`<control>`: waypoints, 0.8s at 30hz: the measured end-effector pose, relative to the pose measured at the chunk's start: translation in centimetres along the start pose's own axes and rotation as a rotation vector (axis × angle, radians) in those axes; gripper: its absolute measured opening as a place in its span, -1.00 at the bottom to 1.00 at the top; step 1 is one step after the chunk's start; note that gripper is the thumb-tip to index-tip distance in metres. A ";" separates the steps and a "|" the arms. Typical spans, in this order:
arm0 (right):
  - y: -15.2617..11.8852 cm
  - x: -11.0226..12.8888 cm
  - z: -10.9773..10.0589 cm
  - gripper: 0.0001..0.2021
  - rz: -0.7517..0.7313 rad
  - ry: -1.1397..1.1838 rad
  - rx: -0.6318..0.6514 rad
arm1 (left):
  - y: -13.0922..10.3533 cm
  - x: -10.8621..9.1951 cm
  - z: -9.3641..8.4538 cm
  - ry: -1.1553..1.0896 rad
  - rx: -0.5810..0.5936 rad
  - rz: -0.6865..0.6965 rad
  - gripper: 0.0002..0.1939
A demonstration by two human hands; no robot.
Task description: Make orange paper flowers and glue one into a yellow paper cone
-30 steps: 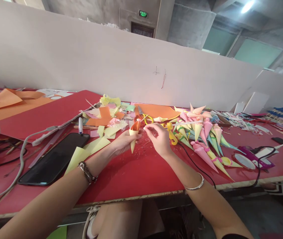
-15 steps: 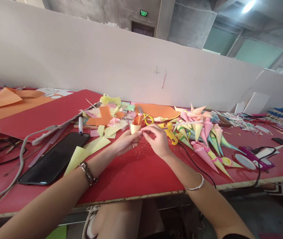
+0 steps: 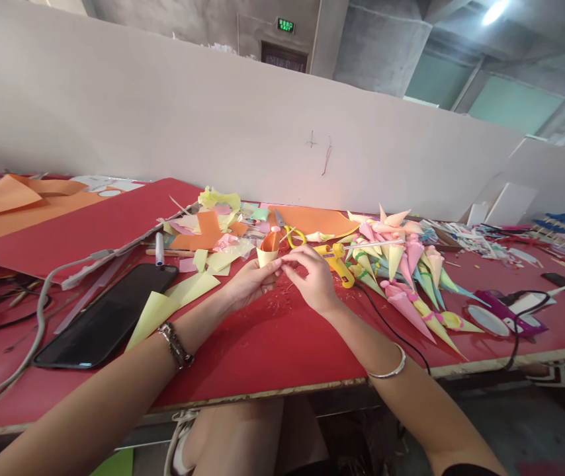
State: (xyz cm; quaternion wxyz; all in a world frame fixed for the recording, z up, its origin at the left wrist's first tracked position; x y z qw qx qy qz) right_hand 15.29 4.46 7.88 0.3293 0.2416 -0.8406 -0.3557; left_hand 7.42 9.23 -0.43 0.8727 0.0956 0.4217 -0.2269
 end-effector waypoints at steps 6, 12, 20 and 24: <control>0.1 0.7 0.0 -0.93 -0.036 -0.006 0.020 | 0.0 0.4 -0.2 -0.048 0.008 -0.023 -0.67; 0.2 1.8 -1.1 -0.93 -0.037 0.037 -0.042 | -0.2 0.6 0.8 -0.146 0.125 -0.054 -0.67; 0.0 1.5 -2.4 -0.88 0.025 0.121 -0.124 | -0.2 -0.3 1.2 -0.092 0.111 -0.006 -0.72; 0.0 1.5 -2.1 -0.83 0.015 0.116 -0.106 | -0.5 1.6 1.6 -0.032 0.140 -0.150 -0.68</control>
Point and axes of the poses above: each hand's wrist, its own y-axis towards the middle knuckle, its own z-axis out of the palm, x = y × z, the point moved 10 cm from there along y, towards the middle knuckle, and after that the axes turned 15 degrees about -y, right-handed, at the moved point
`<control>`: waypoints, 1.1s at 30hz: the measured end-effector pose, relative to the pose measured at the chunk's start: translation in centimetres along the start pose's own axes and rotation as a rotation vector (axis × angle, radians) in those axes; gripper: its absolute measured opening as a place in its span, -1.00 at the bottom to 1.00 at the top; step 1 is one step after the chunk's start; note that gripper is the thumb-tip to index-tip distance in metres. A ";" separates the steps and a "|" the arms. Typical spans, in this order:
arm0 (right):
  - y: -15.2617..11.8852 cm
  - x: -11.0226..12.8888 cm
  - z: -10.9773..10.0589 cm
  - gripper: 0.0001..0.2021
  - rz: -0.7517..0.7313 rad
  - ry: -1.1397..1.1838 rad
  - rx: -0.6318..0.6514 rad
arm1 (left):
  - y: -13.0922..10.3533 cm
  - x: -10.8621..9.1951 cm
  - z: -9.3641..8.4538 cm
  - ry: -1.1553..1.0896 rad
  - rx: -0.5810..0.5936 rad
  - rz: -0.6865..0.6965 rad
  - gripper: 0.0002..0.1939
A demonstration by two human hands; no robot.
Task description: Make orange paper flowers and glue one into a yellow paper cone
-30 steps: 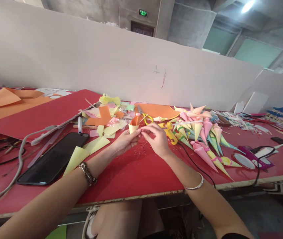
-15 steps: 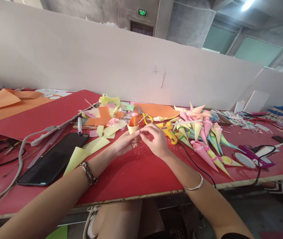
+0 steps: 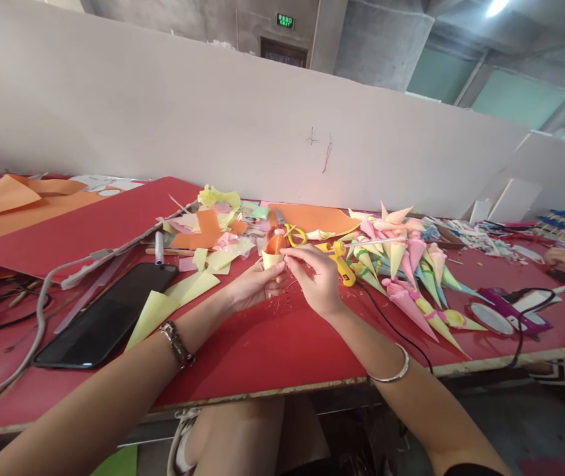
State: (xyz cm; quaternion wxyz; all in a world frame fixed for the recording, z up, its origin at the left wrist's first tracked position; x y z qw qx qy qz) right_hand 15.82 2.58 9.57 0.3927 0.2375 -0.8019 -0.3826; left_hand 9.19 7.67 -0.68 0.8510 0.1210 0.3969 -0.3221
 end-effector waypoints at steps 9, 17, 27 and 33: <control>-0.1 -0.4 0.5 -0.85 -0.019 -0.120 0.005 | -0.3 0.8 0.2 0.091 -0.011 -0.066 -0.65; 0.0 -0.5 0.9 -0.83 -0.075 -0.162 0.027 | -0.2 0.3 -0.1 0.129 -0.039 -0.018 -0.61; 0.2 -1.2 1.0 -0.92 -0.023 -0.170 0.057 | -0.1 -0.2 -0.1 0.314 -0.041 0.040 -0.59; 0.2 -1.0 1.0 -0.92 -0.035 -0.119 0.086 | 0.0 0.0 0.1 0.230 0.005 0.018 -0.59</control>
Point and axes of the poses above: each hand's wrist, its own y-axis towards the middle knuckle, its own z-axis out of the palm, x = y × z, the point moved 10 cm from there along y, towards the middle knuckle, and after that the axes turned 15 degrees about -y, right-handed, at the moved point
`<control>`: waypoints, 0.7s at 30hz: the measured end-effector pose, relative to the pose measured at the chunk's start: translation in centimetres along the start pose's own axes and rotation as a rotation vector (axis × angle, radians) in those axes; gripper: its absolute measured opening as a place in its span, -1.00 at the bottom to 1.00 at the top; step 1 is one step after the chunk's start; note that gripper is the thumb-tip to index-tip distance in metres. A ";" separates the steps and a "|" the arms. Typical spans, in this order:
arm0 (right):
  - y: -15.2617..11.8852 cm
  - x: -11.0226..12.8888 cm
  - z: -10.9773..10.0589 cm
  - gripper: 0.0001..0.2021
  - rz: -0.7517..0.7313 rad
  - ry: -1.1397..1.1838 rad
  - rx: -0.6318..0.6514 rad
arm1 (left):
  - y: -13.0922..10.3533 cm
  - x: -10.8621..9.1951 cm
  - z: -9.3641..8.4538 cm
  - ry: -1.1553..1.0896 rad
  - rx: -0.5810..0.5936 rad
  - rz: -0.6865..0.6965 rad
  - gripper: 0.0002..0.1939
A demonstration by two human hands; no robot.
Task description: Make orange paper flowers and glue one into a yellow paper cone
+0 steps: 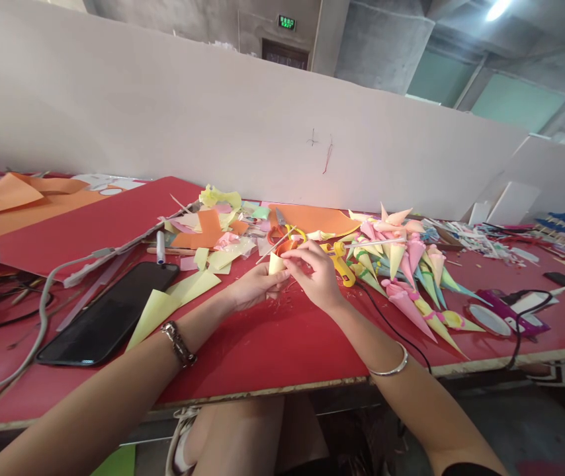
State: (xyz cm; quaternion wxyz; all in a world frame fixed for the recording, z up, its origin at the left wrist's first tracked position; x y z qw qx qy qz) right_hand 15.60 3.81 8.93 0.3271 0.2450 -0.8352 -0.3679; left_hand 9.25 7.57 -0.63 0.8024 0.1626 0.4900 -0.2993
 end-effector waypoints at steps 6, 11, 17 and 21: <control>0.0 0.1 0.0 -0.90 -0.020 0.007 0.005 | 0.0 0.3 0.4 -0.040 0.067 -0.025 -0.62; -0.1 0.1 -0.3 -0.95 -0.013 0.040 -0.027 | -0.1 0.0 0.4 -0.072 0.059 -0.025 -0.64; -0.2 -0.1 0.6 -0.96 -0.009 0.044 0.039 | 0.1 -1.1 -0.7 -0.185 -0.030 0.063 -0.62; -0.2 -0.1 1.3 -0.95 -0.029 0.031 0.080 | 0.2 -1.3 -1.0 -0.206 -0.047 0.093 -0.62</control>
Point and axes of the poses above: each hand's wrist, its own y-axis towards the middle knuckle, its own z-axis out of the palm, x = y × z, the point moved 10 cm from there along y, towards the middle knuckle, and after that the axes turned 15 degrees about -y, right-handed, at the moved point
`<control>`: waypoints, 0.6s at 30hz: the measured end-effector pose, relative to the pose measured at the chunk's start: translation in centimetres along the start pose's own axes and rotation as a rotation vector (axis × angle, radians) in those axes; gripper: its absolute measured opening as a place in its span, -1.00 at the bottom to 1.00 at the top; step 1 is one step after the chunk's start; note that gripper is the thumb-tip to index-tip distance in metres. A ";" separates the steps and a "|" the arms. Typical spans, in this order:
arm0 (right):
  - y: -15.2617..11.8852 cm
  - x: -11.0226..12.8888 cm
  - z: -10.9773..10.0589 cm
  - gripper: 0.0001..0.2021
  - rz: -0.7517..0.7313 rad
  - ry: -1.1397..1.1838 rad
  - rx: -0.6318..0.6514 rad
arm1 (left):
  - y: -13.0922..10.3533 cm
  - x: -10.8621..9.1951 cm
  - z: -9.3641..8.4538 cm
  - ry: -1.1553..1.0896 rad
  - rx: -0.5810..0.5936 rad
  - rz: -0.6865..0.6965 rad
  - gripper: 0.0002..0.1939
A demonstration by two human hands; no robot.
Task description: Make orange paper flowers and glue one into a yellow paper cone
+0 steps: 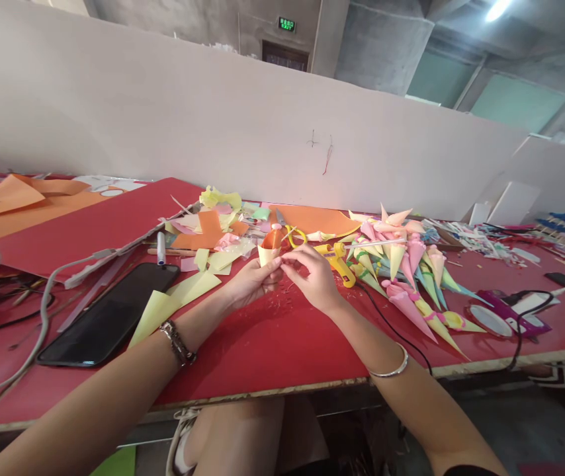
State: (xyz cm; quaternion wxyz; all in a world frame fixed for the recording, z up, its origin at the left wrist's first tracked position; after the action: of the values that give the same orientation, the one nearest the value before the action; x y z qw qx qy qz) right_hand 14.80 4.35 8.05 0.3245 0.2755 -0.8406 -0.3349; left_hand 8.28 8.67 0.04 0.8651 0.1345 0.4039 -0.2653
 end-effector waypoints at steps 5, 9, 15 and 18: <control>0.0 0.0 -0.3 -0.94 0.005 -0.009 -0.024 | 0.0 -0.1 -0.1 0.017 0.001 0.015 -0.62; 0.0 0.1 -0.2 -0.94 0.022 0.006 -0.017 | -0.1 0.0 0.1 0.019 0.007 0.010 -0.61; 0.0 0.3 -0.2 -0.92 0.045 0.089 -0.020 | -0.1 0.0 0.4 -0.017 0.019 0.001 -0.61; -0.1 0.5 -0.3 -0.93 0.058 0.144 -0.023 | -0.1 -0.5 0.0 -0.028 -0.010 0.033 -0.62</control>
State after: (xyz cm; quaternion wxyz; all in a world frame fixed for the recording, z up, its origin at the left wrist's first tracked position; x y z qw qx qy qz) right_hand 14.71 3.85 8.34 0.3969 0.2706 -0.8189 -0.3141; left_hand 7.96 8.78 0.43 0.8757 0.1331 0.3907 -0.2506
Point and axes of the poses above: each hand's wrist, its own y-axis towards the middle knuckle, its own z-axis out of the palm, x = y × z, the point moved 10 cm from there along y, towards the middle knuckle, and after that the axes turned 15 degrees about -y, right-handed, at the moved point
